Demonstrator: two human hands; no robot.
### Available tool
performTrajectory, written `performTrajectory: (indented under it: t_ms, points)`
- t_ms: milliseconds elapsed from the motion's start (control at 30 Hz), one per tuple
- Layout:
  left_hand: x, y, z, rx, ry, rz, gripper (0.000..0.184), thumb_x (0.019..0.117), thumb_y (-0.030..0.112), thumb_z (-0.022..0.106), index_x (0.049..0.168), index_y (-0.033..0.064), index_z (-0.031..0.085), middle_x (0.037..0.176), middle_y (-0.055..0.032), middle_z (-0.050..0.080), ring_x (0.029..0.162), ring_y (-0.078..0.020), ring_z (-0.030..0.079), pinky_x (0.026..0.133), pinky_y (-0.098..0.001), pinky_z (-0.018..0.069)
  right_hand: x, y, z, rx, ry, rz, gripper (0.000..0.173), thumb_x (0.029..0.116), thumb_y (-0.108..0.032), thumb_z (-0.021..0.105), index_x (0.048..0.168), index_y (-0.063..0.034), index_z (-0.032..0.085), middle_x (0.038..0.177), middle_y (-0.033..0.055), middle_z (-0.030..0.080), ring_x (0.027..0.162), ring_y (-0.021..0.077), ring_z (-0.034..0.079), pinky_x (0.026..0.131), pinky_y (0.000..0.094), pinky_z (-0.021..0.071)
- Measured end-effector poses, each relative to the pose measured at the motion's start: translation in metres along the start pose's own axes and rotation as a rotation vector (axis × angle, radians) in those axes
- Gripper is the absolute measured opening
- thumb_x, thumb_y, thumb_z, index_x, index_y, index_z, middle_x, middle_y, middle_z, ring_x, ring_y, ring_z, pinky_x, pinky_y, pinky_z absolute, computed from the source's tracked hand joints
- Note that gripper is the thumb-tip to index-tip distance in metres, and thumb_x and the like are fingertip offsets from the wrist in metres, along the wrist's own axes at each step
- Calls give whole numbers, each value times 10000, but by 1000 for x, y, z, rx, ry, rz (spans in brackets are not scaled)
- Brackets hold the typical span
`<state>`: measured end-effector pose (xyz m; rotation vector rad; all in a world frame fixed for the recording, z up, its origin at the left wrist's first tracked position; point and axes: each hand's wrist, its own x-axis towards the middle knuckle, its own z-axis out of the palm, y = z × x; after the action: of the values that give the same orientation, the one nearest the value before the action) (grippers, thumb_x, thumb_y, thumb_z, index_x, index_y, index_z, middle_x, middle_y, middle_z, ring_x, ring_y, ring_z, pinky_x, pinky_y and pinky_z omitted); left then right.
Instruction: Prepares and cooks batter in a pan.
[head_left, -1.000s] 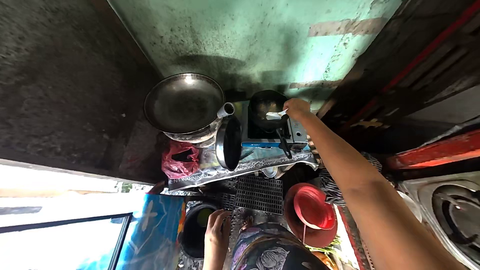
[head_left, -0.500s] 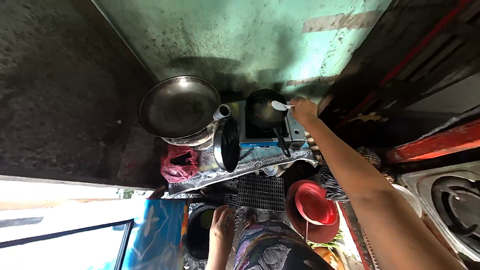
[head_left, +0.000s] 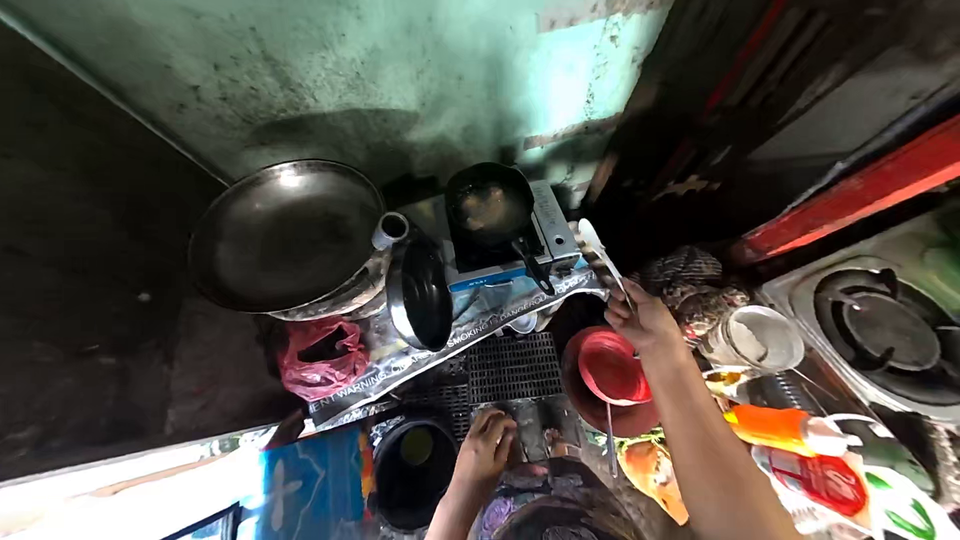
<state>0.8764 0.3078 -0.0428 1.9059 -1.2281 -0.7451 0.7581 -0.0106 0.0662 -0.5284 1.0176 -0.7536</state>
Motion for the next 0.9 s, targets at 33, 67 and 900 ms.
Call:
performTrajectory:
  t_ms: [33,67,900]
  points:
    - [1,1,1,19,-45,-3,213,971,95,625,1124,12,748,1254,-208,669,1179,-328,656,1025,-447,537,-14,8,-16,51,7,14,229,1121,-213,341,1055,-131,544,678,-40,505,466,37,406,438,173,380]
    - [3,5,2,39,-66,-3,216,984,111,620,1134,23,748,1270,-199,663,1182,-314,657,1027,-433,538,-29,15,-32,81,-4,19,229,1126,-218,329,1055,-135,530,687,-41,514,469,32,420,442,169,399]
    - [-125,177,232,70,-607,494,227,960,62,630,1139,-41,725,1275,-235,647,1126,-327,675,988,-463,563,-446,103,-412,250,201,-312,196,957,-126,545,1126,-176,631,812,-23,674,590,47,592,551,213,518]
